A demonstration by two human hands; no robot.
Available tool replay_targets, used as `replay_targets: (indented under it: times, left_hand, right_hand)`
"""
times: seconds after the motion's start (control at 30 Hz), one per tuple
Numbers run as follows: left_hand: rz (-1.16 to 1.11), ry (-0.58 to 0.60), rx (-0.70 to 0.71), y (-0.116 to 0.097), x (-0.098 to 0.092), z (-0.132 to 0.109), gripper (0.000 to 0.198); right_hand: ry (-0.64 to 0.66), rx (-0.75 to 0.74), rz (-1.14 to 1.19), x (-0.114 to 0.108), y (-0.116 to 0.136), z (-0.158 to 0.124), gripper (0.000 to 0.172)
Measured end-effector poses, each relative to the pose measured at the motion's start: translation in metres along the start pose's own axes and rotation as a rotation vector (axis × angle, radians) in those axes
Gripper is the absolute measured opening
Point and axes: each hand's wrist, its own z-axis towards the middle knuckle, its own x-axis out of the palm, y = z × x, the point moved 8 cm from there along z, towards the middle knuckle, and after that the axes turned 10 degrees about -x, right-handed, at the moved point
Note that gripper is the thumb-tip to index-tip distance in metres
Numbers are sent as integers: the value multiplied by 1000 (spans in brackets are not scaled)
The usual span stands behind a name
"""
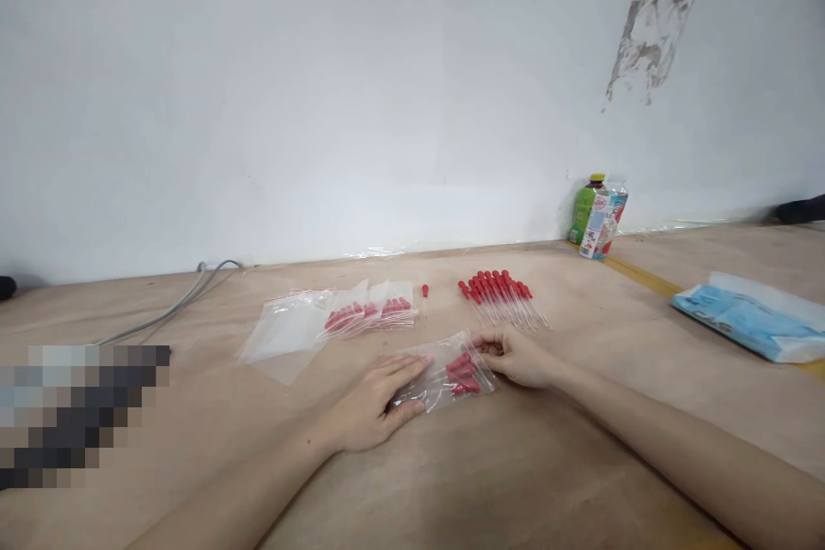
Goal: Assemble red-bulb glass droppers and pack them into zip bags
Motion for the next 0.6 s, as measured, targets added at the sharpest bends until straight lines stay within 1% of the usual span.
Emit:
replay_targets:
  times: [0.07, 0.13, 0.2, 0.27, 0.33, 0.4, 0.43, 0.53, 0.6]
  left_hand:
    - [9, 1, -3, 1, 1, 0, 49]
    - [18, 7, -9, 2, 3, 0, 48]
    - [21, 16, -7, 3, 4, 0, 48]
    - [17, 23, -5, 4, 5, 0, 48]
    - [14, 31, -9, 5, 5, 0, 48]
    - [18, 41, -14, 5, 5, 1, 48]
    - [20, 44, -13, 5, 5, 1, 48]
    - [29, 45, -3, 5, 5, 1, 48]
    - [29, 46, 2, 4, 5, 1, 48]
  right_hand:
    - [4, 7, 13, 0, 0, -1, 37]
    - [4, 73, -31, -5, -5, -1, 35]
    - [-53, 124, -162, -19, -10, 3, 31]
    - [-164, 114, -377, -37, -8, 13, 24]
    - [-267, 91, -590, -49, -1, 28, 17]
    - [-306, 106, -699, -51, 0, 49, 14]
    - [-319, 118, -725, -50, 0, 60, 16]
    - [-385, 168, -801, -45, -4, 93, 31]
    - [-404, 220, -828, -40, -10, 110, 32]
